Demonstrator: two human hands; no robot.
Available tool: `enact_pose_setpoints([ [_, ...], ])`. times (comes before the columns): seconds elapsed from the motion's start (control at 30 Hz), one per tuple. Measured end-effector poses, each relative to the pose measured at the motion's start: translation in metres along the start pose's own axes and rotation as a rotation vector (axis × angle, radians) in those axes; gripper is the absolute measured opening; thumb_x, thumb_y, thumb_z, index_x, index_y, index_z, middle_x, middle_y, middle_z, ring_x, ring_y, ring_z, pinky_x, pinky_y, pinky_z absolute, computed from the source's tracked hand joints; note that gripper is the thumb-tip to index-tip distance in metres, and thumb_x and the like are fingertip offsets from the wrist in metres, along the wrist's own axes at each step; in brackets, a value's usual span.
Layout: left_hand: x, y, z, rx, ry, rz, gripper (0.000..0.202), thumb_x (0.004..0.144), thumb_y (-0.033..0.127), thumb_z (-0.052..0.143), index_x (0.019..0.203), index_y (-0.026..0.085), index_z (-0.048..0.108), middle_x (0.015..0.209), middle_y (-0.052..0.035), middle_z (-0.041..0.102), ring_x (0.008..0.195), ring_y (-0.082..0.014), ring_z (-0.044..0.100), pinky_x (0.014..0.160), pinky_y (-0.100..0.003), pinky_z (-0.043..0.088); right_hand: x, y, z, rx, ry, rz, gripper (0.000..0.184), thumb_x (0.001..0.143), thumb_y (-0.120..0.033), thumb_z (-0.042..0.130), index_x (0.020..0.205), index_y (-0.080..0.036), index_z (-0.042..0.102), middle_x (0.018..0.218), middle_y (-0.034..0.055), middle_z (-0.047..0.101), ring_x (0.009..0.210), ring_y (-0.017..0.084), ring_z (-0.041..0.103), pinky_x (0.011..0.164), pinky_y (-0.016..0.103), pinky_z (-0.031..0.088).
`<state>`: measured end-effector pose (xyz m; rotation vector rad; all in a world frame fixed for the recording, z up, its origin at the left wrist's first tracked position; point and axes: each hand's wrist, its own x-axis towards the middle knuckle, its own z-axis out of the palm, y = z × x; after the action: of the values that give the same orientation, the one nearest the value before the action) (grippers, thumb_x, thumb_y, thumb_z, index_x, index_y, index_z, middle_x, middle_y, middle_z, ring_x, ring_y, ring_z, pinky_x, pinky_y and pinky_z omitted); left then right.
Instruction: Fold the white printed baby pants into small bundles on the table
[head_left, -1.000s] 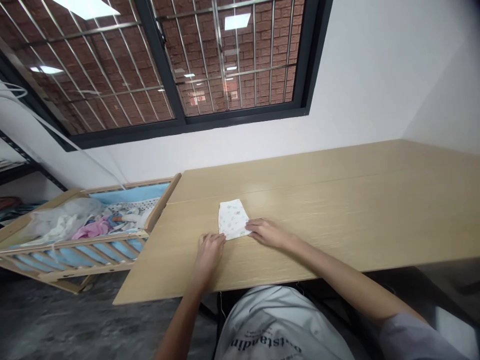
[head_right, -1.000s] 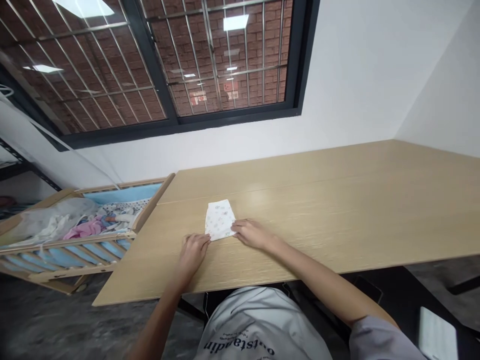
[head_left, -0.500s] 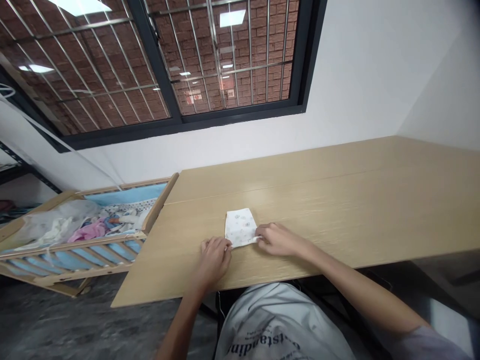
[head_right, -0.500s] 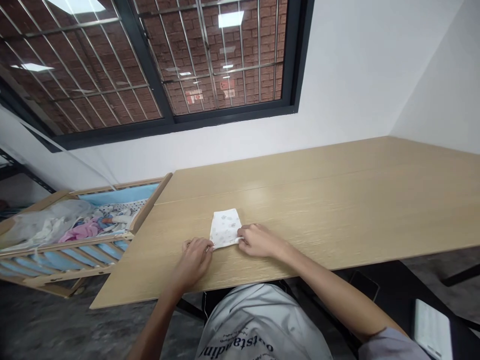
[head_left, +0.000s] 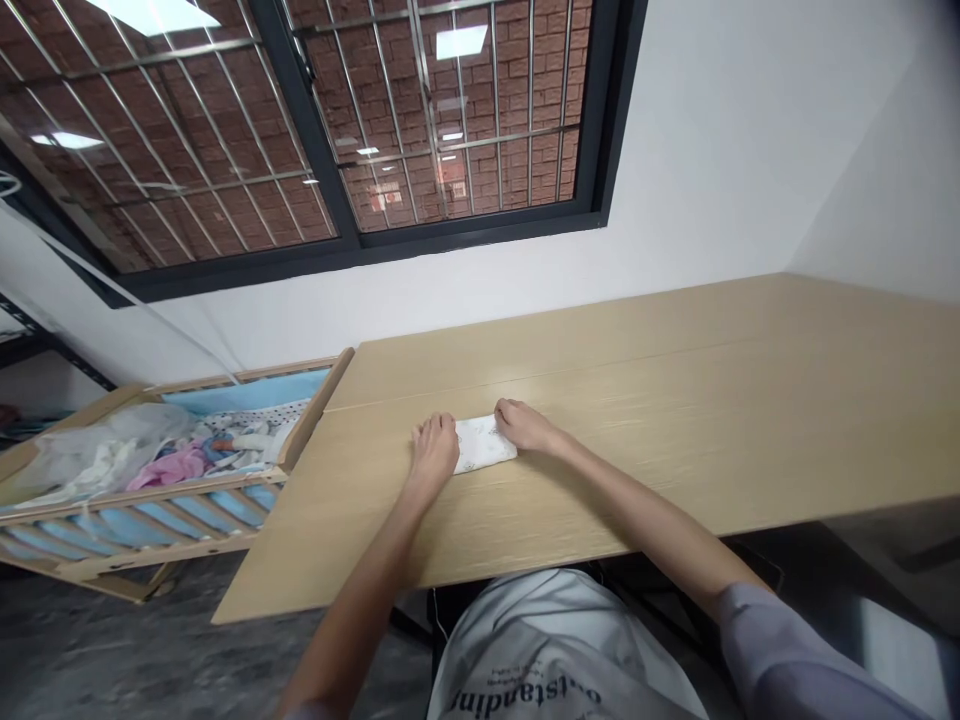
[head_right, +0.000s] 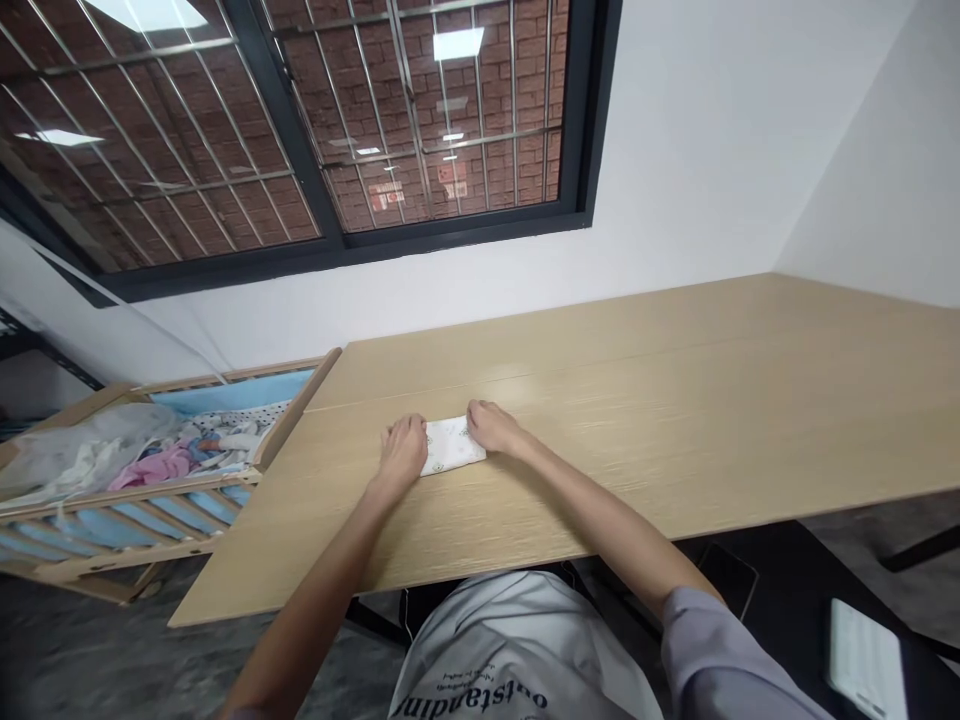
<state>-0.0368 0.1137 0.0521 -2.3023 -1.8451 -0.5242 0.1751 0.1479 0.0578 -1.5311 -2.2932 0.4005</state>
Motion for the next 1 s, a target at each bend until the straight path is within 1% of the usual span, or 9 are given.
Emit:
enact_pose_setpoints([
  [0.17, 0.005, -0.006, 0.027, 0.012, 0.017, -0.04, 0.028, 0.101, 0.019, 0.035, 0.103, 0.015, 0.063, 0.106, -0.016, 0.067, 0.102, -0.0291, 0.062, 0.09, -0.044, 0.041, 0.007, 0.015, 0.042, 0.046, 0.099, 0.047, 0.029, 0.105, -0.028, 0.033, 0.119, -0.012, 0.052, 0.112, 0.0194, 0.068, 0.099, 0.024, 0.064, 0.08, 0.03, 0.042],
  [0.3, 0.006, -0.011, 0.027, -0.035, 0.065, -0.033, 0.029, 0.101, 0.021, 0.037, 0.106, 0.016, 0.065, 0.104, -0.0168, 0.068, 0.104, -0.03, 0.062, 0.092, -0.046, 0.043, 0.008, 0.019, 0.048, 0.114, 0.166, 0.051, 0.031, 0.104, -0.03, 0.035, 0.125, -0.012, 0.051, 0.111, 0.017, 0.068, 0.101, 0.024, 0.064, 0.085, 0.032, 0.046],
  [0.37, 0.005, -0.011, 0.025, -0.067, 0.115, -0.025, 0.032, 0.101, 0.025, 0.037, 0.12, 0.015, 0.061, 0.117, -0.0189, 0.066, 0.115, -0.0306, 0.059, 0.097, -0.048, 0.043, 0.004, 0.016, 0.045, 0.09, 0.275, 0.034, 0.036, 0.103, -0.031, 0.036, 0.13, -0.011, 0.051, 0.12, 0.0192, 0.064, 0.11, 0.026, 0.061, 0.094, 0.036, 0.046],
  [0.47, -0.001, -0.006, 0.023, -0.127, 0.173, 0.05, 0.05, 0.103, 0.036, 0.034, 0.146, 0.013, 0.039, 0.148, -0.0197, 0.049, 0.139, -0.0279, 0.043, 0.112, -0.046, 0.037, -0.005, 0.005, 0.04, 0.026, 0.404, -0.114, 0.044, 0.104, -0.029, 0.031, 0.138, -0.01, 0.05, 0.134, 0.0222, 0.055, 0.124, 0.029, 0.053, 0.107, 0.044, 0.04],
  [0.53, -0.007, 0.001, 0.025, -0.204, 0.162, 0.165, 0.059, 0.103, 0.041, 0.031, 0.154, 0.012, 0.025, 0.16, -0.0182, 0.035, 0.15, -0.0252, 0.029, 0.119, -0.044, 0.03, -0.012, -0.003, 0.04, 0.0, 0.364, -0.25, 0.049, 0.103, -0.029, 0.029, 0.143, -0.008, 0.047, 0.142, 0.0227, 0.051, 0.133, 0.031, 0.046, 0.114, 0.047, 0.035],
  [0.6, -0.013, 0.007, 0.031, -0.276, 0.105, 0.265, 0.066, 0.103, 0.046, 0.028, 0.157, 0.01, 0.018, 0.165, -0.0184, 0.025, 0.155, -0.0254, 0.017, 0.123, -0.046, 0.024, -0.016, -0.009, 0.044, -0.038, 0.263, -0.361, 0.054, 0.102, -0.031, 0.032, 0.149, -0.004, 0.041, 0.151, 0.0239, 0.044, 0.142, 0.032, 0.037, 0.119, 0.048, 0.028],
  [0.7, -0.019, 0.015, 0.041, -0.294, -0.03, 0.288, 0.075, 0.102, 0.053, 0.025, 0.158, 0.005, 0.014, 0.167, -0.0209, 0.017, 0.156, -0.0276, 0.007, 0.126, -0.048, 0.017, -0.017, -0.012, 0.055, -0.115, 0.129, -0.438, 0.065, 0.099, -0.033, 0.039, 0.155, -0.001, 0.032, 0.158, 0.025, 0.034, 0.148, 0.033, 0.03, 0.123, 0.049, 0.02],
  [0.83, -0.021, 0.012, 0.05, -0.245, -0.149, 0.212, 0.078, 0.102, 0.058, 0.018, 0.158, 0.004, 0.015, 0.166, -0.0222, 0.018, 0.156, -0.0289, 0.008, 0.126, -0.051, 0.013, -0.016, -0.007, 0.064, -0.146, 0.069, -0.385, 0.067, 0.099, -0.037, 0.037, 0.156, -0.003, 0.031, 0.161, 0.0226, 0.032, 0.15, 0.033, 0.027, 0.124, 0.048, 0.017],
  [1.0, -0.022, 0.0, 0.052, -0.2, -0.179, 0.139, 0.081, 0.1, 0.062, 0.018, 0.158, 0.006, 0.017, 0.167, -0.022, 0.013, 0.156, -0.0293, 0.007, 0.126, -0.049, 0.012, -0.016, 0.003, 0.061, -0.101, 0.03, -0.261, 0.072, 0.103, -0.048, 0.025, 0.156, 0.0, 0.03, 0.162, 0.0231, 0.026, 0.153, 0.032, 0.021, 0.125, 0.046, 0.017],
])
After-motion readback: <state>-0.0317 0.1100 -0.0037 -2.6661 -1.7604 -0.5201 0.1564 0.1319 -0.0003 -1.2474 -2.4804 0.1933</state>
